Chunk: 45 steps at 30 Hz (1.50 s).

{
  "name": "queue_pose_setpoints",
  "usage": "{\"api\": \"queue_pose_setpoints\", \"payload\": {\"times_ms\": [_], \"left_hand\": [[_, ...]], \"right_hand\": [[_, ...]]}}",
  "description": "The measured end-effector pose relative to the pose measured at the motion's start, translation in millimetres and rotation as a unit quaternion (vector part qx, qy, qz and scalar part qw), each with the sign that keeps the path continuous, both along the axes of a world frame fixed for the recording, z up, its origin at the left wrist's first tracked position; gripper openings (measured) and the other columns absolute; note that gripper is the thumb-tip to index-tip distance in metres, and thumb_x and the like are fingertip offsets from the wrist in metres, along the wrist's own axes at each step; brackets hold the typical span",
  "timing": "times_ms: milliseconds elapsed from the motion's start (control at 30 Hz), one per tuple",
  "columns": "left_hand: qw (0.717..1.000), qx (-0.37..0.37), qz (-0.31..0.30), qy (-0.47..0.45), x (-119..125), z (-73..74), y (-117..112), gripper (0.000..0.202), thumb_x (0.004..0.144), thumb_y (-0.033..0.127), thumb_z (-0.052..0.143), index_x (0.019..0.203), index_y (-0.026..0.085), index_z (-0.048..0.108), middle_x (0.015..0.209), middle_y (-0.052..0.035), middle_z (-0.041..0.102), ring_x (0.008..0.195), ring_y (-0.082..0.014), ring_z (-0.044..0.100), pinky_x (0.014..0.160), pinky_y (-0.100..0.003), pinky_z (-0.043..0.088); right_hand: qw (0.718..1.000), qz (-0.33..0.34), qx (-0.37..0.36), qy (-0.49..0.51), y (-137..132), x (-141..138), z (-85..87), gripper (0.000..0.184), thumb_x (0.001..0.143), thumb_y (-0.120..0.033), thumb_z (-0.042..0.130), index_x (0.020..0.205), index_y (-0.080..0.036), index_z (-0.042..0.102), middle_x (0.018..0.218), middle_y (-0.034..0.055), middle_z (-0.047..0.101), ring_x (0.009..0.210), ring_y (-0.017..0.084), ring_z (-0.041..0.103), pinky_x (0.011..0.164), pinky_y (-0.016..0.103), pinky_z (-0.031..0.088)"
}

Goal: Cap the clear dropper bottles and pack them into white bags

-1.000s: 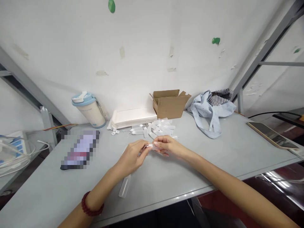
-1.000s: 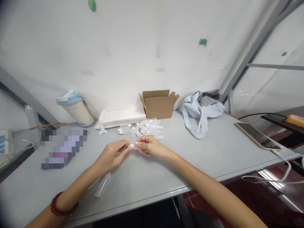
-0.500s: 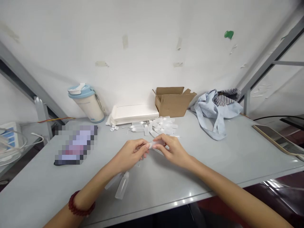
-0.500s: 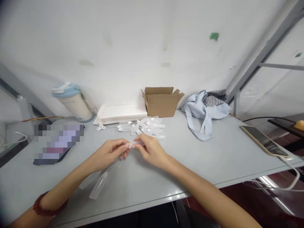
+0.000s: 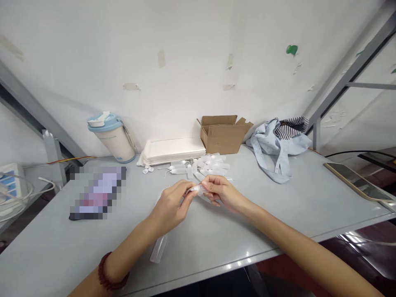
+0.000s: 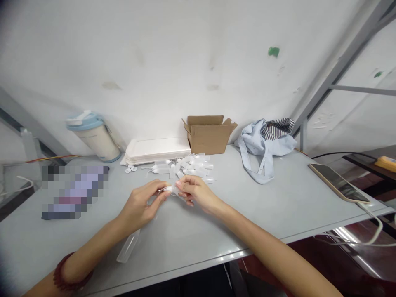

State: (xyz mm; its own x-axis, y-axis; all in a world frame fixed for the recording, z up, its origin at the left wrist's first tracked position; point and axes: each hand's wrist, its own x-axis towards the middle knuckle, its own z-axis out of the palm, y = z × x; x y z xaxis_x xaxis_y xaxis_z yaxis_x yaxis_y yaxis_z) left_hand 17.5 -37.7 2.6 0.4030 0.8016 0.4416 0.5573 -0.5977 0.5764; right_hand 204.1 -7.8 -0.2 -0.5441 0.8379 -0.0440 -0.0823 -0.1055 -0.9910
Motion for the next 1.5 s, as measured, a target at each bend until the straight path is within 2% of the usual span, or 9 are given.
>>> {"api": "queue_pose_setpoints", "payload": {"times_ms": [233, 467, 667, 767, 967, 1167, 1267, 1367, 1500], "left_hand": [[0.973, -0.212, -0.014, -0.086, -2.2, 23.8, -3.5, 0.022, 0.089, 0.033, 0.045, 0.084, 0.018, 0.061, 0.067, 0.0008, 0.059, 0.063, -0.0135, 0.058, 0.059, -0.022, 0.046], [0.949, -0.282, 0.014, -0.138, 3.3, 17.2, -8.1, 0.037, 0.087, 0.040, 0.046, 0.058, 0.017, 0.051, 0.041, 0.0060, 0.042, 0.041, -0.0088, 0.040, 0.045, -0.021, 0.034], [0.879, -0.404, 0.022, -0.254, 6.1, 13.0, 0.4, 0.039, 0.083, 0.040, 0.047, 0.052, 0.016, 0.047, 0.044, 0.0080, 0.032, 0.035, -0.0056, 0.033, 0.039, -0.021, 0.029], [0.862, -0.429, 0.007, -0.270, 4.2, 11.3, 1.8, 0.038, 0.083, 0.041, 0.049, 0.055, 0.015, 0.053, 0.045, 0.0076, 0.033, 0.036, -0.0055, 0.033, 0.039, -0.020, 0.030], [0.872, -0.419, -0.022, -0.252, 0.8, 5.4, 0.7, 0.039, 0.083, 0.044, 0.052, 0.058, 0.014, 0.057, 0.042, 0.0059, 0.038, 0.037, -0.0069, 0.036, 0.039, -0.021, 0.032], [0.934, -0.316, -0.012, -0.163, 3.8, 13.6, -1.2, 0.041, 0.085, 0.041, 0.049, 0.049, 0.019, 0.045, 0.040, 0.0033, 0.045, 0.056, -0.0142, 0.054, 0.063, -0.027, 0.047], [0.952, -0.285, -0.002, -0.113, 1.4, 17.0, 3.4, 0.038, 0.085, 0.041, 0.047, 0.054, 0.018, 0.051, 0.047, 0.0024, 0.052, 0.053, -0.0132, 0.053, 0.061, -0.026, 0.047], [0.968, -0.235, 0.047, -0.073, -13.2, 14.4, 17.1, 0.032, 0.085, 0.041, 0.043, 0.072, 0.017, 0.060, 0.063, -0.0008, 0.062, 0.057, -0.0142, 0.057, 0.057, -0.025, 0.047], [0.961, -0.045, 0.255, 0.101, -53.1, 7.0, 41.2, 0.032, 0.084, 0.031, 0.039, 0.099, 0.016, 0.063, 0.089, -0.0062, 0.070, 0.080, -0.0210, 0.065, 0.074, -0.030, 0.049]], "right_hand": [[0.931, -0.098, 0.323, -0.142, -12.4, -1.9, -5.5, 0.016, 0.086, -0.033, 0.053, 0.095, -0.019, 0.052, 0.073, 0.0005, 0.056, 0.062, 0.013, 0.051, 0.058, 0.026, 0.041], [0.946, -0.048, 0.296, -0.124, -17.4, -1.0, 3.3, 0.027, 0.094, -0.035, 0.041, 0.075, -0.018, 0.050, 0.060, -0.0031, 0.048, 0.054, 0.010, 0.045, 0.053, 0.023, 0.037], [0.832, -0.091, 0.505, -0.212, -15.4, -2.9, -6.3, 0.023, 0.094, -0.032, 0.039, 0.099, -0.016, 0.055, 0.077, 0.0059, 0.055, 0.068, 0.016, 0.049, 0.060, 0.028, 0.039], [0.839, -0.089, 0.495, -0.210, -16.1, -2.4, -4.5, 0.025, 0.095, -0.030, 0.038, 0.100, -0.016, 0.058, 0.072, 0.0045, 0.055, 0.065, 0.016, 0.048, 0.060, 0.028, 0.039], [0.947, -0.051, 0.292, -0.124, -19.4, -0.6, 11.0, 0.027, 0.091, -0.035, 0.047, 0.085, -0.019, 0.067, 0.072, 0.0009, 0.061, 0.063, 0.012, 0.049, 0.060, 0.025, 0.038], [0.987, -0.029, 0.142, -0.070, -14.4, -0.2, 7.2, 0.030, 0.085, -0.041, 0.053, 0.084, -0.016, 0.068, 0.063, -0.0011, 0.053, 0.050, 0.008, 0.036, 0.048, 0.022, 0.029], [0.973, -0.046, 0.200, -0.102, -10.5, -0.8, 2.9, 0.027, 0.088, -0.038, 0.051, 0.090, -0.016, 0.067, 0.070, 0.0010, 0.058, 0.055, 0.010, 0.042, 0.051, 0.023, 0.033], [0.920, -0.107, 0.333, -0.175, -4.6, 0.1, -3.6, 0.025, 0.090, -0.032, 0.048, 0.102, -0.019, 0.065, 0.080, 0.0042, 0.060, 0.070, 0.014, 0.051, 0.060, 0.026, 0.040], [0.867, -0.161, 0.422, -0.208, 8.5, 3.2, -17.8, 0.031, 0.092, -0.026, 0.041, 0.117, -0.020, 0.058, 0.099, 0.0090, 0.060, 0.079, 0.017, 0.057, 0.063, 0.029, 0.048]]}}
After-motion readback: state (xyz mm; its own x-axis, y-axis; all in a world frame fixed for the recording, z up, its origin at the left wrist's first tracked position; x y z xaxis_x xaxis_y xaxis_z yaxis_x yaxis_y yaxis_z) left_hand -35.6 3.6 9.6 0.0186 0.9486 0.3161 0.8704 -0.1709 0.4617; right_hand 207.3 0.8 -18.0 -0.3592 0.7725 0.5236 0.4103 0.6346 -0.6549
